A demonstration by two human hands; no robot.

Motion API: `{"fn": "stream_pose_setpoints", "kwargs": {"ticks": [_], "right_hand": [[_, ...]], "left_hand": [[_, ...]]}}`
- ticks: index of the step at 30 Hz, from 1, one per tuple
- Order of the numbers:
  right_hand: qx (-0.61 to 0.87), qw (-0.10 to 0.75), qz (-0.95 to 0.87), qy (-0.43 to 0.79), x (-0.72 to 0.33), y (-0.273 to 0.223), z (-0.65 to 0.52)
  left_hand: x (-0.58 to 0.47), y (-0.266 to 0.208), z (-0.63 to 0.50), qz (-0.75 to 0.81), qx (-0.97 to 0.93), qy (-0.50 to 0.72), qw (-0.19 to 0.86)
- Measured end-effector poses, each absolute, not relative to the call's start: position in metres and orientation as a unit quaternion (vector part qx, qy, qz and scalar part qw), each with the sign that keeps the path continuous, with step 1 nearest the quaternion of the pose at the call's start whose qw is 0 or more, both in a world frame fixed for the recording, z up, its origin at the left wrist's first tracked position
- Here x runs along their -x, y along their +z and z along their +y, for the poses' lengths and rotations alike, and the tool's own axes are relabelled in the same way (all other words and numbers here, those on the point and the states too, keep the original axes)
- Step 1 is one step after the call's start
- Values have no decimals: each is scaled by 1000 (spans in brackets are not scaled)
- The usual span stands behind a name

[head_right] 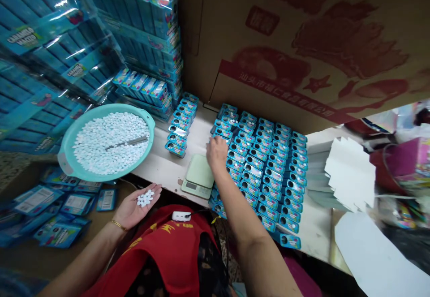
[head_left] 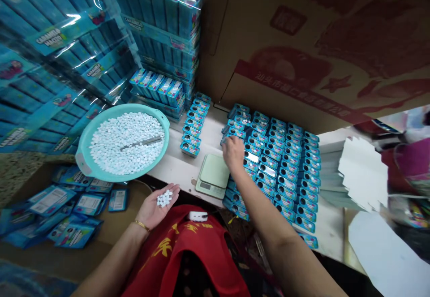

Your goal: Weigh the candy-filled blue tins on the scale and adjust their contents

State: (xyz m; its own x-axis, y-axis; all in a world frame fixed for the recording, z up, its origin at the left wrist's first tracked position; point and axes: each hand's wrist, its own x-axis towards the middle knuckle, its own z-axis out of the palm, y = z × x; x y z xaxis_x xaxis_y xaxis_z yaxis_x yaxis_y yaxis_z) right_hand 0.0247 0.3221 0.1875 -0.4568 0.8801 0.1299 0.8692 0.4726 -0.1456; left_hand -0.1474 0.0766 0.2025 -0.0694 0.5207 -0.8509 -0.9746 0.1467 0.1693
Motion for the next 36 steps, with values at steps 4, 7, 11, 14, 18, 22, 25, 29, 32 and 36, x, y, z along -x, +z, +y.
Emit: {"fn": "stream_pose_setpoints", "kwargs": {"ticks": [4, 7, 11, 14, 18, 22, 25, 29, 32, 36], "right_hand": [[519, -11, -854, -24, -52, 184, 357], [460, -38, -886, -50, -55, 190, 357], [358, -14, -932, -62, -61, 215, 319], [289, -14, -956, -44, -61, 227, 282], [246, -41, -968, -1, -53, 226, 249], [281, -7, -959, 37, -47, 226, 216], [254, 32, -959, 120, -39, 230, 180], [206, -1, -960, 189, -27, 228, 147], [160, -31, -964, 212, -26, 222, 141], [149, -51, -963, 220, -28, 222, 139]], "left_hand": [[140, 206, 80, 434, 265, 586, 631], [138, 210, 83, 432, 263, 585, 634], [135, 208, 81, 435, 260, 583, 635], [131, 205, 84, 429, 257, 576, 647], [122, 207, 96, 396, 247, 572, 674], [114, 210, 105, 373, 219, 560, 706], [108, 209, 102, 361, 206, 552, 723], [102, 204, 88, 369, 223, 538, 724], [98, 203, 76, 396, 255, 518, 714], [95, 204, 67, 432, 283, 491, 701]]}}
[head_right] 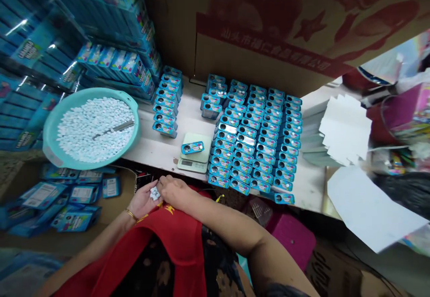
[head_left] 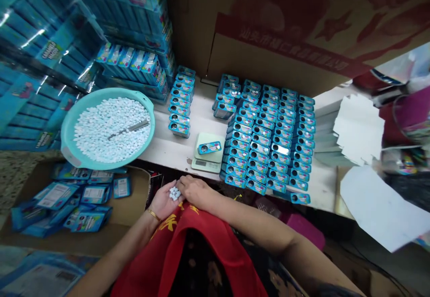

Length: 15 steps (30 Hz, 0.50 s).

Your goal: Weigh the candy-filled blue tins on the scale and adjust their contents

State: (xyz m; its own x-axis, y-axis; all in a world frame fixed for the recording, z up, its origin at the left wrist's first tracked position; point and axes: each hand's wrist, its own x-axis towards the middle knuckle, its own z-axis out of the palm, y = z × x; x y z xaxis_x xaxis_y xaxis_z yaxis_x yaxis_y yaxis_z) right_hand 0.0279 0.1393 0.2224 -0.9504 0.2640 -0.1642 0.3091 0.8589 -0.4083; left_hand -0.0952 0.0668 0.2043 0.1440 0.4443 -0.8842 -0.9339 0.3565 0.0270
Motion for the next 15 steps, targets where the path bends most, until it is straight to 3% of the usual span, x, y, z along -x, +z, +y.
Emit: {"fn": "stream_pose_setpoints", "kwargs": {"ticks": [9, 15], "right_hand": [[-136, 66, 966, -212, -30, 225, 139], [-112, 18, 965, -235, -32, 224, 140]], "left_hand": [[96, 198, 68, 425, 278, 465, 725], [93, 196, 75, 375, 267, 456, 761]]}}
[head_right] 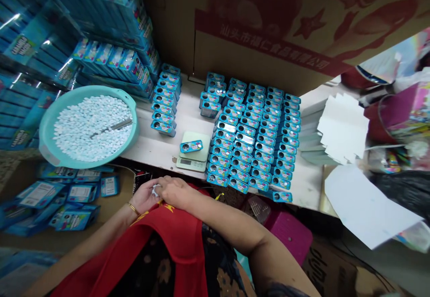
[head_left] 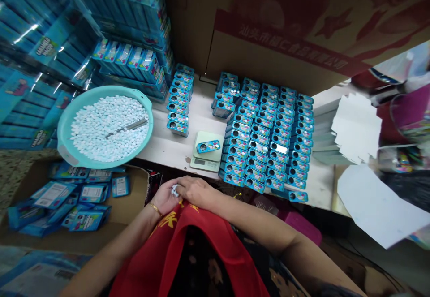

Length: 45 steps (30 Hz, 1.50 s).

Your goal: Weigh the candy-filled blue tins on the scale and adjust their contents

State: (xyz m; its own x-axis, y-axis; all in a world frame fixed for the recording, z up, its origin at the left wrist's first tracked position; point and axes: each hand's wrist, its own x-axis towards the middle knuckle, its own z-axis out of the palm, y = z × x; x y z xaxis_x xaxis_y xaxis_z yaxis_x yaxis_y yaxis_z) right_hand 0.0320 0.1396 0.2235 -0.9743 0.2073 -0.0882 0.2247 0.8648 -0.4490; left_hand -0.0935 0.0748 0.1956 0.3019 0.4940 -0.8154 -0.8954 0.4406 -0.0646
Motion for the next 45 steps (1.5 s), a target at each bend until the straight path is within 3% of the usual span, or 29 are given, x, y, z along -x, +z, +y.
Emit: {"fn": "stream_pose_setpoints", "kwargs": {"ticks": [5, 9, 12, 19, 25, 29, 38, 45], "right_hand": [[-99, -76, 962, -245, -45, 229, 152], [-338, -190, 899, -202, -83, 226, 200], [-412, -177, 875, -180, -109, 220, 239], [-315, -188, 892, -265, -75, 238, 220], [-229, -42, 945, -228, -32, 246, 182], [-231, -15, 942, -243, -34, 240, 188], [-238, -42, 933, -265, -43, 233, 200], [-297, -181, 880, -323, -48, 225, 226]], "left_hand": [[93, 195, 80, 378, 256, 447, 770], [100, 192, 77, 385, 250, 450, 766], [104, 192, 80, 380, 259, 453, 764], [101, 209, 115, 412, 230, 529, 706], [90, 216, 131, 365, 241, 541, 719], [85, 218, 133, 379, 232, 533, 720], [82, 228, 146, 400, 204, 548, 706], [79, 246, 165, 406, 162, 577, 690]]}}
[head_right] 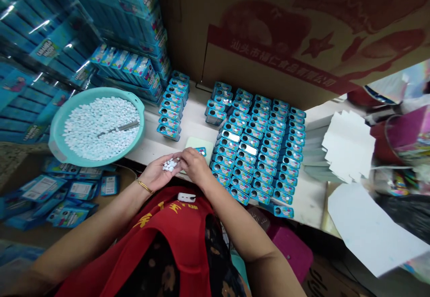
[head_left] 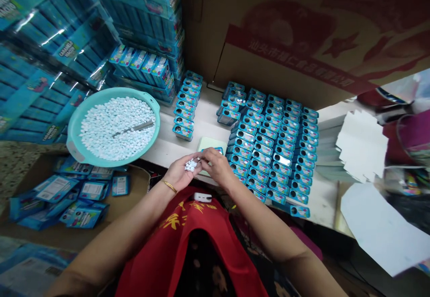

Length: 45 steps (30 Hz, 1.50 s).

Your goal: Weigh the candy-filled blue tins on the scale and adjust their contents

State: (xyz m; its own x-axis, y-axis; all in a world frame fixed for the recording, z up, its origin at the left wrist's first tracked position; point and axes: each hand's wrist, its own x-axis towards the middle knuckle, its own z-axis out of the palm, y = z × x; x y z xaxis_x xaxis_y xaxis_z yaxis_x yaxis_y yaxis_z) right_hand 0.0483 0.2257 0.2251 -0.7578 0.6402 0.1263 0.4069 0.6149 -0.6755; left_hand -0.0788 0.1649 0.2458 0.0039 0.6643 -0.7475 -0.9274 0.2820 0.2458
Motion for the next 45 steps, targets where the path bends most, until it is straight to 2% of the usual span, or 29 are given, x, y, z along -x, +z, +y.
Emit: {"fn": "stream_pose_setpoints", "kwargs": {"ticks": [4, 13, 16, 19, 23, 29, 31, 33, 35, 37, 41, 45], "right_hand": [[356, 215, -840, 348, -54, 219, 238], [356, 192, -859, 313, -63, 210, 235], [397, 198, -855, 269, -76, 214, 235], [424, 153, -869, 202, -86, 214, 238], [382, 85, -907, 157, -83, 208, 243], [357, 140, -905, 183, -69, 216, 225], [329, 105, -917, 198, -68, 217, 207], [293, 23, -932, 211, -63, 209, 189], [280, -55, -936, 207, -54, 193, 177], [291, -93, -932, 195, -41, 172, 172], [306, -82, -931, 182, -21, 150, 174], [288, -54, -940, 175, -26, 171, 176]], "left_hand": [[80, 250, 173, 455, 145, 553, 683], [83, 238, 169, 473, 147, 558, 666], [84, 233, 168, 451, 159, 573, 665], [88, 229, 166, 429, 169, 584, 668], [96, 225, 161, 433, 184, 585, 661], [113, 215, 142, 449, 220, 584, 640], [118, 210, 132, 456, 237, 583, 629], [121, 205, 122, 464, 250, 580, 621], [122, 203, 113, 472, 260, 575, 615], [122, 201, 106, 478, 265, 571, 613], [121, 200, 97, 485, 257, 563, 618], [124, 197, 93, 486, 252, 558, 624]]}}
